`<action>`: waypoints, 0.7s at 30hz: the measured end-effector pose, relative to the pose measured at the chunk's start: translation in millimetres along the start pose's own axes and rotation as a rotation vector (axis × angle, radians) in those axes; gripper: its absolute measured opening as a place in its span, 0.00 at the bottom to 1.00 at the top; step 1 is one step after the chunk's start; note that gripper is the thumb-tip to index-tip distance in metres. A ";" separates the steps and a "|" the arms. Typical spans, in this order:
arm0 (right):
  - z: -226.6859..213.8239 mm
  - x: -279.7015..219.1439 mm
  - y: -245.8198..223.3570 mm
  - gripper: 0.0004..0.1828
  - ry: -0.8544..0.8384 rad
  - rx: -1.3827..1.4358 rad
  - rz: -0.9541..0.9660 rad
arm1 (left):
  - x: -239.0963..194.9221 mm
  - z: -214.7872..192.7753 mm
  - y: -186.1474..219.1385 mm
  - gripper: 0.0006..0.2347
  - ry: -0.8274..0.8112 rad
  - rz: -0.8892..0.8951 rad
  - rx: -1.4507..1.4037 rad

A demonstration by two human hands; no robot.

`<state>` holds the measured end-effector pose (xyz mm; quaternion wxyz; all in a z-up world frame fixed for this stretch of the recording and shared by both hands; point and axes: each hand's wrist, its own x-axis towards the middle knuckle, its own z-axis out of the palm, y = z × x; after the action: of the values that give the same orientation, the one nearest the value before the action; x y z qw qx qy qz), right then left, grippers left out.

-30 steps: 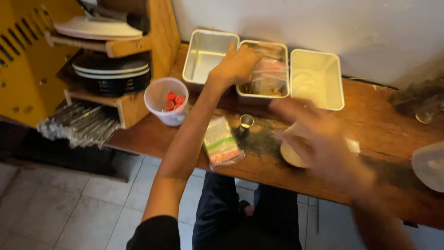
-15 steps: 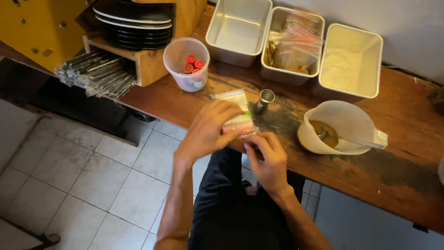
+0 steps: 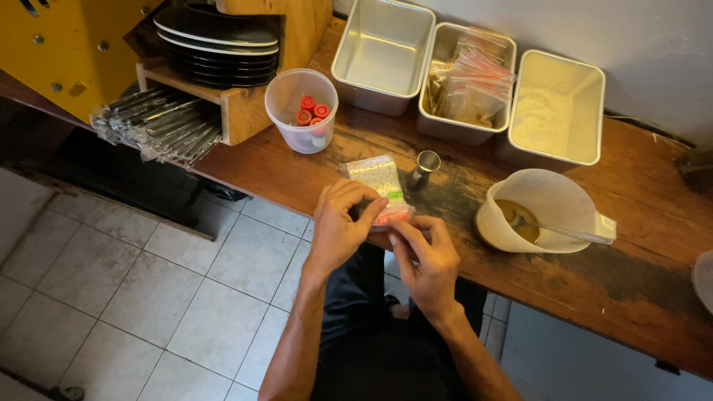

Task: The person opens small plastic sachets and uses a spoon to transfer a brown liquid from a white pitcher into each sachet. After filling, the sachets are sealed and placed into a metal container. The process is repeated for multiple sachets.

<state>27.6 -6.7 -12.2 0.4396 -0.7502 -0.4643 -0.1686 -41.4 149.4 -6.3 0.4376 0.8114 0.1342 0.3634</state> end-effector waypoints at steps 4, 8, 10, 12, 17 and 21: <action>0.6 2.1 0.6 0.08 -0.001 0.011 0.016 | -0.1 4.0 -3.0 0.07 -0.001 -0.023 0.002; 2.1 5.3 -0.8 0.08 -0.009 -0.049 0.006 | -2.6 5.7 -5.2 0.09 0.019 -0.039 0.006; 4.6 4.6 0.5 0.07 -0.020 -0.068 -0.002 | -2.8 5.6 -7.0 0.09 0.024 -0.043 0.017; 7.9 0.3 5.1 0.06 -0.012 -0.050 0.047 | -3.1 6.5 -8.7 0.09 0.042 -0.061 0.008; 11.2 1.3 6.7 0.08 -0.013 -0.119 0.033 | -3.3 9.4 -8.4 0.09 0.062 -0.080 0.011; 13.3 0.5 6.7 0.11 -0.031 -0.156 0.016 | -1.2 6.7 -3.2 0.10 0.058 -0.092 0.001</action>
<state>31.5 3.2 -22.7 0.3738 -0.7883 -0.4507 -0.1890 -37.2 146.6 -11.8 0.4493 0.7939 0.1841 0.3661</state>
